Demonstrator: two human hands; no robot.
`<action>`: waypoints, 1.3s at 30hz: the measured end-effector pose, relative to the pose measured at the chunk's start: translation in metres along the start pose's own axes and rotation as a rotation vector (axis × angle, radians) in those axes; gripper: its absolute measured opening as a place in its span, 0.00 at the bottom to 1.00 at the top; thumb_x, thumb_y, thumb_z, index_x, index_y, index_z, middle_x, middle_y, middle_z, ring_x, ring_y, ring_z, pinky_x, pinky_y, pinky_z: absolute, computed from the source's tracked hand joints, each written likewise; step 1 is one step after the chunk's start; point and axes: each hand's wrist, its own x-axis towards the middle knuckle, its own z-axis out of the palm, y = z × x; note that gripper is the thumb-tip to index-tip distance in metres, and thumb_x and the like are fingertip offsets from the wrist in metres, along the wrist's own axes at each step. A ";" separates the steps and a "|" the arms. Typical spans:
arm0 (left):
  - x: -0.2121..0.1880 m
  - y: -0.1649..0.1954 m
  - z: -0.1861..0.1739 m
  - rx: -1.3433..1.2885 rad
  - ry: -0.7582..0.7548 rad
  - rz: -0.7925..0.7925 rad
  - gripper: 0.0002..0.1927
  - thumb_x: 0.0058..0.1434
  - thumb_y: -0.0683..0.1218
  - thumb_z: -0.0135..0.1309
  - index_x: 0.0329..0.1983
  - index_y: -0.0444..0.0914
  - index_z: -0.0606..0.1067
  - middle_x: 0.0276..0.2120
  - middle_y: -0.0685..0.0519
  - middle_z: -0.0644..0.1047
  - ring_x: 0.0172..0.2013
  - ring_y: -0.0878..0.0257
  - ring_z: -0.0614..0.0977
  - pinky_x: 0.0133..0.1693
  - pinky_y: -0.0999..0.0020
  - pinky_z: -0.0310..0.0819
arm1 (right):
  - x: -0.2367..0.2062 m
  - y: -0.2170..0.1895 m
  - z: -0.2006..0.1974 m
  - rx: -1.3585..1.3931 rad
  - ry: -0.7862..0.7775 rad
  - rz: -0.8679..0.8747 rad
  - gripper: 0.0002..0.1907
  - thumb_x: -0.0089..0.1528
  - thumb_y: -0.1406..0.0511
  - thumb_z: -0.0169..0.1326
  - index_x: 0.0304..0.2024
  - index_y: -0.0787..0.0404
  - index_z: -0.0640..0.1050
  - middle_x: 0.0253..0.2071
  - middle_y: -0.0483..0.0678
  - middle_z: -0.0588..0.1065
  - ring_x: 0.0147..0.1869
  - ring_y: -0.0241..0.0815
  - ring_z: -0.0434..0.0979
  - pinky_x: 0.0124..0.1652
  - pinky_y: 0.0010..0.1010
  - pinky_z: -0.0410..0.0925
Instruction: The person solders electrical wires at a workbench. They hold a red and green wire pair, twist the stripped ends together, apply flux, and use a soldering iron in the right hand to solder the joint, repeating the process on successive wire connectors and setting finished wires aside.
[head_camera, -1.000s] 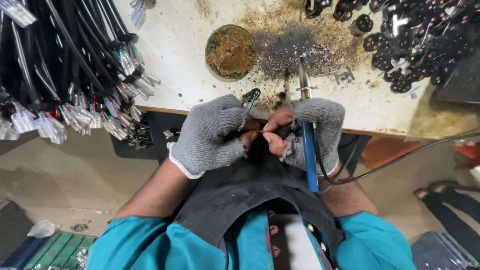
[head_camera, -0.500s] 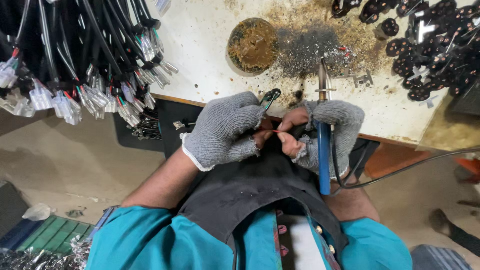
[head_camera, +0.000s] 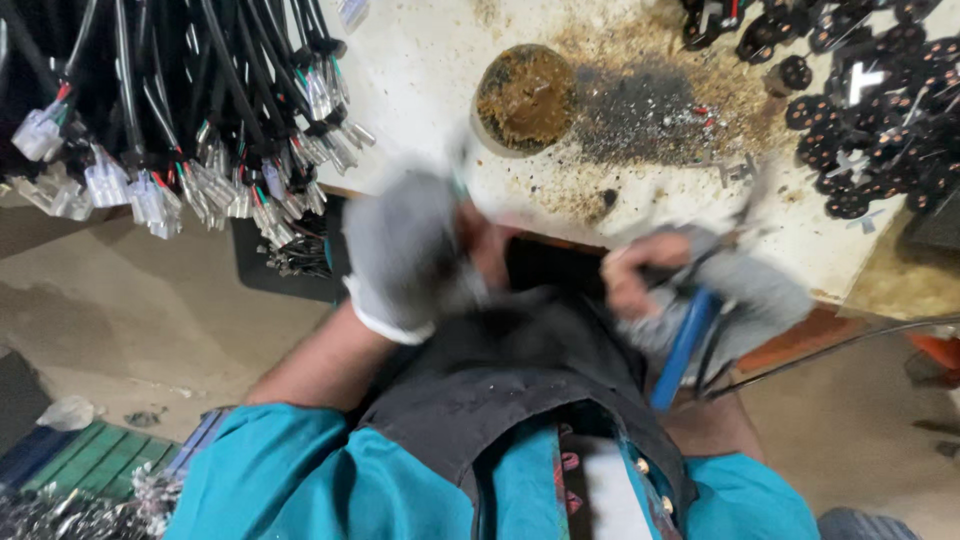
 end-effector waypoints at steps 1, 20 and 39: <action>0.006 -0.004 -0.003 0.024 0.029 -0.103 0.11 0.57 0.41 0.67 0.32 0.41 0.73 0.28 0.53 0.72 0.28 0.54 0.76 0.31 0.61 0.67 | 0.004 0.003 0.002 -0.094 0.155 -0.123 0.27 0.67 0.74 0.66 0.53 0.59 0.59 0.39 0.53 0.75 0.41 0.42 0.80 0.43 0.28 0.71; 0.022 -0.026 0.003 -0.026 0.029 -0.321 0.10 0.59 0.42 0.65 0.35 0.38 0.73 0.33 0.51 0.73 0.34 0.57 0.77 0.39 0.64 0.73 | 0.014 0.000 0.011 -0.076 0.258 -0.170 0.27 0.69 0.75 0.63 0.57 0.58 0.59 0.45 0.54 0.75 0.48 0.44 0.82 0.50 0.32 0.76; -0.004 0.014 0.019 -1.067 -0.634 -0.588 0.10 0.59 0.46 0.62 0.30 0.37 0.74 0.28 0.58 0.72 0.30 0.69 0.74 0.34 0.71 0.68 | 0.008 0.004 0.000 -0.001 0.051 -0.053 0.21 0.62 0.70 0.70 0.55 0.59 0.77 0.45 0.47 0.78 0.49 0.38 0.81 0.46 0.28 0.76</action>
